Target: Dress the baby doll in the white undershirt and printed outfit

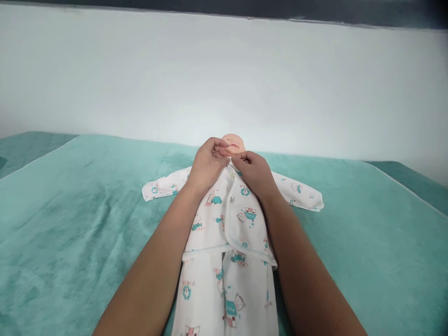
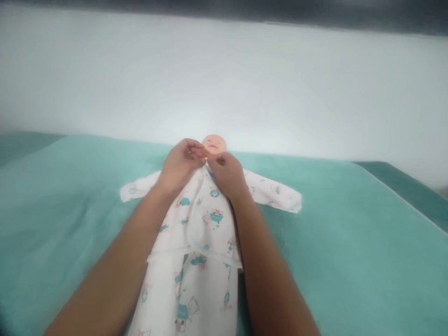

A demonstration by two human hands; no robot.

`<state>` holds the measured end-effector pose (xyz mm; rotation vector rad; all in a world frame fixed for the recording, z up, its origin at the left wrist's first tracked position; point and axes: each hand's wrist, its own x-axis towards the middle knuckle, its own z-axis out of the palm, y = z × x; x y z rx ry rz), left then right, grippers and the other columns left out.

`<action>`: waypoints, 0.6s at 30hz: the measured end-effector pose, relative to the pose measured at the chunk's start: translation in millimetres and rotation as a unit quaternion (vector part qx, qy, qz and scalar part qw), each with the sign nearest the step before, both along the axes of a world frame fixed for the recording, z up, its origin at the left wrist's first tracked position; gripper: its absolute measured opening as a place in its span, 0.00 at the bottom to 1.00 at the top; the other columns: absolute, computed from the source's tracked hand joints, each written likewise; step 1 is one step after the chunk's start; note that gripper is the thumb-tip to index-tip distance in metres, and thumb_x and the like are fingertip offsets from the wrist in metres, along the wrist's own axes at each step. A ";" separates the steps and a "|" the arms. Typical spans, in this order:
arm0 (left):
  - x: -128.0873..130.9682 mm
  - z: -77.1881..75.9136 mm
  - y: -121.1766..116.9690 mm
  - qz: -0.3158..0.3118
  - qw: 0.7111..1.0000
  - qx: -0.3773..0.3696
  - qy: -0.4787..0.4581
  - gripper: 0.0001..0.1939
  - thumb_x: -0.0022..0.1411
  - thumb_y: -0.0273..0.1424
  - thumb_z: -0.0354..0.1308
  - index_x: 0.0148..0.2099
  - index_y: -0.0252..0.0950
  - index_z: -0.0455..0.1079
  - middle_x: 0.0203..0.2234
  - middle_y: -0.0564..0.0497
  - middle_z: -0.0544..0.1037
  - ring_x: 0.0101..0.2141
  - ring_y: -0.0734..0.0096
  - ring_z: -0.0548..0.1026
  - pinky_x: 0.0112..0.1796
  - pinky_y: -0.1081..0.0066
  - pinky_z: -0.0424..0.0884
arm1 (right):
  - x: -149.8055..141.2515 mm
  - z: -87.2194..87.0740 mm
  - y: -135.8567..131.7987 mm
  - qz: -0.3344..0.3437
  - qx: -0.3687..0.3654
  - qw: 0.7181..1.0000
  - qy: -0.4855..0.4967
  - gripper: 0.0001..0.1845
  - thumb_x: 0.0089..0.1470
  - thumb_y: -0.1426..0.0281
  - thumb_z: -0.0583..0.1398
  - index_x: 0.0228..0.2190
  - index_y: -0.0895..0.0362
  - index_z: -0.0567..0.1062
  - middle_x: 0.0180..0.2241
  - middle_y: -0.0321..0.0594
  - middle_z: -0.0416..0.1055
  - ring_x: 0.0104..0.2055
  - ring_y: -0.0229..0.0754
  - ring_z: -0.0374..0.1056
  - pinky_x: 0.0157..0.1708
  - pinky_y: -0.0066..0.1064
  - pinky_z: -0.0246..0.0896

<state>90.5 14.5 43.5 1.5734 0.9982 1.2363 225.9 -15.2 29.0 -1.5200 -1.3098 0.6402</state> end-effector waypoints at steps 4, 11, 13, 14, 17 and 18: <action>1.7 -2.3 2.4 0.024 1.000 0.008 0.014 0.15 0.48 0.16 0.56 0.38 0.38 0.69 0.32 0.54 0.74 0.32 0.75 0.72 0.37 0.72 0.69 | 1.0 -1.7 2.7 0.010 -0.002 1.000 0.008 0.10 0.48 0.62 0.59 0.29 0.56 0.76 0.31 0.35 0.72 0.33 0.41 0.63 0.37 0.34 0.55; 1.7 -3.1 3.7 0.053 0.992 0.019 0.113 0.10 0.52 0.22 0.56 0.36 0.37 0.74 0.33 0.51 0.76 0.35 0.69 0.73 0.43 0.66 0.70 | 1.7 -3.2 3.9 -0.029 0.015 0.999 0.022 0.09 0.49 0.63 0.58 0.25 0.55 0.73 0.28 0.35 0.72 0.32 0.41 0.64 0.35 0.34 0.57; 1.8 -2.3 2.7 0.048 0.987 0.033 0.147 0.12 0.55 0.22 0.53 0.35 0.39 0.76 0.36 0.50 0.77 0.38 0.67 0.74 0.46 0.64 0.70 | 2.1 -3.9 4.7 -0.055 0.029 0.997 0.044 0.08 0.48 0.64 0.59 0.25 0.55 0.73 0.28 0.35 0.72 0.32 0.40 0.64 0.35 0.33 0.57; 2.0 -2.1 2.3 0.047 0.985 0.044 0.161 0.13 0.56 0.22 0.52 0.35 0.39 0.77 0.38 0.49 0.78 0.40 0.66 0.74 0.47 0.64 0.69 | 2.2 -4.2 5.1 -0.060 0.035 0.996 0.054 0.08 0.48 0.64 0.59 0.26 0.55 0.73 0.28 0.35 0.72 0.32 0.40 0.65 0.35 0.33 0.58; 2.7 -2.0 1.4 0.045 0.978 0.069 0.192 0.17 0.59 0.22 0.49 0.37 0.42 0.79 0.43 0.49 0.77 0.47 0.63 0.74 0.52 0.62 0.67 | 1.4 -4.7 5.8 -0.058 0.049 0.995 0.067 0.07 0.48 0.64 0.59 0.25 0.55 0.72 0.27 0.34 0.71 0.31 0.39 0.65 0.35 0.33 0.58; 2.8 -2.1 1.3 0.046 0.976 0.070 0.201 0.17 0.59 0.22 0.49 0.37 0.42 0.79 0.44 0.48 0.77 0.48 0.62 0.73 0.53 0.62 0.67 | 0.8 -4.8 5.8 -0.057 0.054 0.995 0.068 0.07 0.48 0.64 0.59 0.25 0.55 0.72 0.27 0.34 0.71 0.31 0.39 0.65 0.35 0.33 0.59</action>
